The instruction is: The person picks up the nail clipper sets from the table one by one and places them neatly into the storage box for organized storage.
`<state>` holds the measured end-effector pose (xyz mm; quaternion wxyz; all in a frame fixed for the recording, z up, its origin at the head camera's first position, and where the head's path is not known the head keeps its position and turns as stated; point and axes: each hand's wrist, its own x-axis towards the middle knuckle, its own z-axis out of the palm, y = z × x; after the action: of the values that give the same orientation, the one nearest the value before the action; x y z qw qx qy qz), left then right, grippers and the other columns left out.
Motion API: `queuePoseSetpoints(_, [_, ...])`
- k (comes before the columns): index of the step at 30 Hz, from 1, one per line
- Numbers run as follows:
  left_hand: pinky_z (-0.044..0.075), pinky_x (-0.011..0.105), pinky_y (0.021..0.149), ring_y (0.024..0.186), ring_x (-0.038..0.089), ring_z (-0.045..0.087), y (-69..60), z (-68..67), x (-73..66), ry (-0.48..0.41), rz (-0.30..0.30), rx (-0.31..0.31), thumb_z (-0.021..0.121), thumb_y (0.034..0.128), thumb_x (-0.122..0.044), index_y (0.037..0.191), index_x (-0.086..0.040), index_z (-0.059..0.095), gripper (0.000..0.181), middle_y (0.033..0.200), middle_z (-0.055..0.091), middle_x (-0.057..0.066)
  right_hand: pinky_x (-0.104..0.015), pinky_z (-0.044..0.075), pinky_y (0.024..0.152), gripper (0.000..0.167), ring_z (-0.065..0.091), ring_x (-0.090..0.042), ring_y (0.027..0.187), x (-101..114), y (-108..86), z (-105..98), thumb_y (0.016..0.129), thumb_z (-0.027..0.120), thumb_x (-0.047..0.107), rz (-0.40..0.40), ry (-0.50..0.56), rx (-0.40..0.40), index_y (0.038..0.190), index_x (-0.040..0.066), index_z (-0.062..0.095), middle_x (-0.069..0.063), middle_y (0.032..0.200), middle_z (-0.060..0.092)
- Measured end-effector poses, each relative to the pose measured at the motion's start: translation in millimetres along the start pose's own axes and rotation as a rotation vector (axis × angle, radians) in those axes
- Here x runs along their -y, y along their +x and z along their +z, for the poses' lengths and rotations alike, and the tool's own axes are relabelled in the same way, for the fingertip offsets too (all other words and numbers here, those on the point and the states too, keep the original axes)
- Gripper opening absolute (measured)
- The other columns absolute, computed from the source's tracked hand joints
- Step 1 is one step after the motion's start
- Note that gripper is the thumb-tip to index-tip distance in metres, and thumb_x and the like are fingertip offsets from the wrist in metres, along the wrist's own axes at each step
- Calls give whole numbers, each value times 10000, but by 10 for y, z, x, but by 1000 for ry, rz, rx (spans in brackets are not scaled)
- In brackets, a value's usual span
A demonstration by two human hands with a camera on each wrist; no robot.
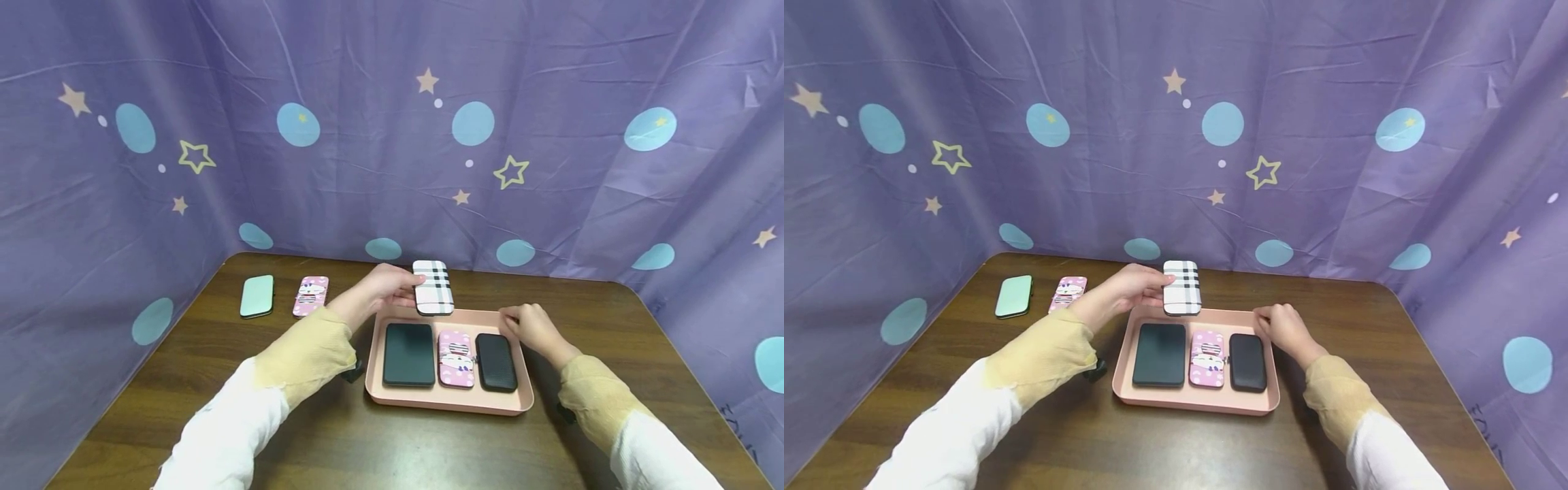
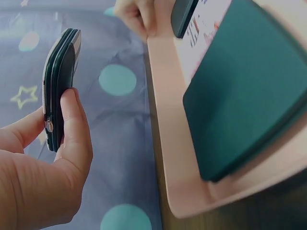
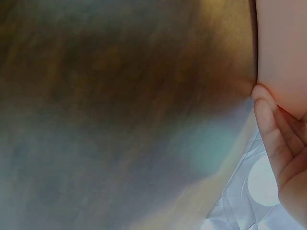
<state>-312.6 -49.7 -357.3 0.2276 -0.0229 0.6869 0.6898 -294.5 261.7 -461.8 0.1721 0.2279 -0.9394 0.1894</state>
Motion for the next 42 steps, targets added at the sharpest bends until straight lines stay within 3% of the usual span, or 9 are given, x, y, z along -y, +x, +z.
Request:
queuePoseSetpoints(17, [571,259,600,582,146,644,7,433,177,18,-64,100,685,856,-80,1092,111,586,320,702,645,92,-460,534,672,157,689,-295,742,20,3,-24,820,632,3,32,-9,32,943,-21,725,-160,847,718])
queuePoseSetpoints(26, [567,254,571,586,154,637,37,654,322,4,-83,135,686,851,-57,1017,108,600,249,689,639,96,-435,527,617,150,656,-241,650,7,3,-5,808,635,3,20,-17,18,921,-5,732,-144,809,716])
queuePoseSetpoints(36, [562,250,542,552,148,613,22,839,447,46,-74,114,702,827,-31,897,42,576,161,670,625,97,-449,534,640,153,679,-298,703,13,3,-8,814,635,6,27,-14,25,932,0,732,-153,828,716])
queuePoseSetpoints(42, [554,241,512,543,150,609,42,942,503,56,-87,111,712,822,-39,892,50,593,165,681,631,104,-454,526,644,149,660,-261,672,21,5,-21,817,628,0,32,-14,26,923,11,733,-133,816,716])
